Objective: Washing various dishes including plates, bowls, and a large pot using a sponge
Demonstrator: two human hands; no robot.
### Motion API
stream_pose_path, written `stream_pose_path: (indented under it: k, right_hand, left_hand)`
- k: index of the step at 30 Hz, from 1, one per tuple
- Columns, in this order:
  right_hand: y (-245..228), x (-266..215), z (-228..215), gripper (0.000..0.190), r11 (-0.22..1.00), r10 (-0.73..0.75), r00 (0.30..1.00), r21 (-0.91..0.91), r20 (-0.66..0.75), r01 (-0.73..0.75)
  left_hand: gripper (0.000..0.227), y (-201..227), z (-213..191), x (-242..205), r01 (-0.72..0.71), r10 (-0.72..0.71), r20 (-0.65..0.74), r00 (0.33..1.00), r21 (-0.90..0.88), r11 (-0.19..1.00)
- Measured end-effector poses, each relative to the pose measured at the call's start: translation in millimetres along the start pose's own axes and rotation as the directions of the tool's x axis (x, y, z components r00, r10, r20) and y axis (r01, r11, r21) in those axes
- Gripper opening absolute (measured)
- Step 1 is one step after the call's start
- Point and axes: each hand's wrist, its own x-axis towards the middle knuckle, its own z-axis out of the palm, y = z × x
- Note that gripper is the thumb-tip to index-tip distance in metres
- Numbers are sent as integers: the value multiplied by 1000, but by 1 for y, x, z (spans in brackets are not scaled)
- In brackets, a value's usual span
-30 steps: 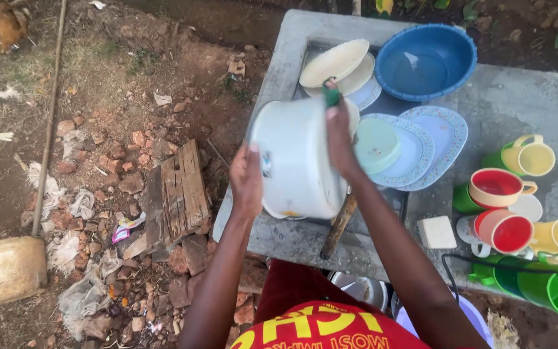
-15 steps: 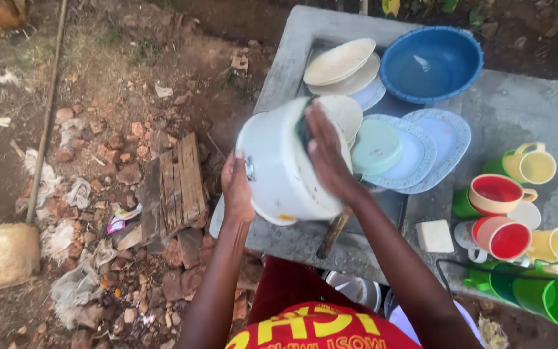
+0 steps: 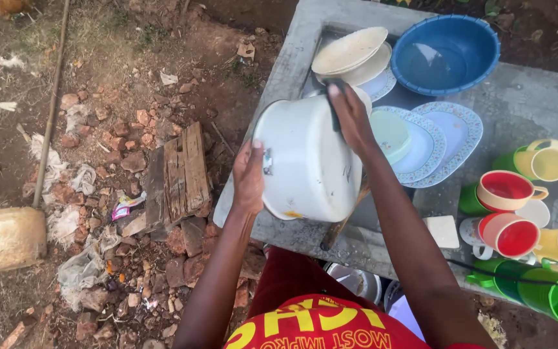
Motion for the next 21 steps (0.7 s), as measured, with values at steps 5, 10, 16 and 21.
stream_pose_path:
  k: [5,10,16,21]
  right_hand:
    - [-29,-39,31,49,666,-610,741,-323,281,672]
    - [21,-138,39,53,497,-768,636,-562,69,661]
    - [-15,-127,44,40,832,-532,784,-368,-319,415]
    - [-42,-133,107,42,324,-791,610,-875,-42,360]
  left_hand:
    - [49,2,21,3,-14,13,-85,996,-9,1000]
    - [49,14,15,5,-36,17,-199,980,-88,996]
    - [48,18,30,-1,-26,-13,-337,941,-109,994]
    - [36,-10,35,2,-5,-87,-394,915,-227,974]
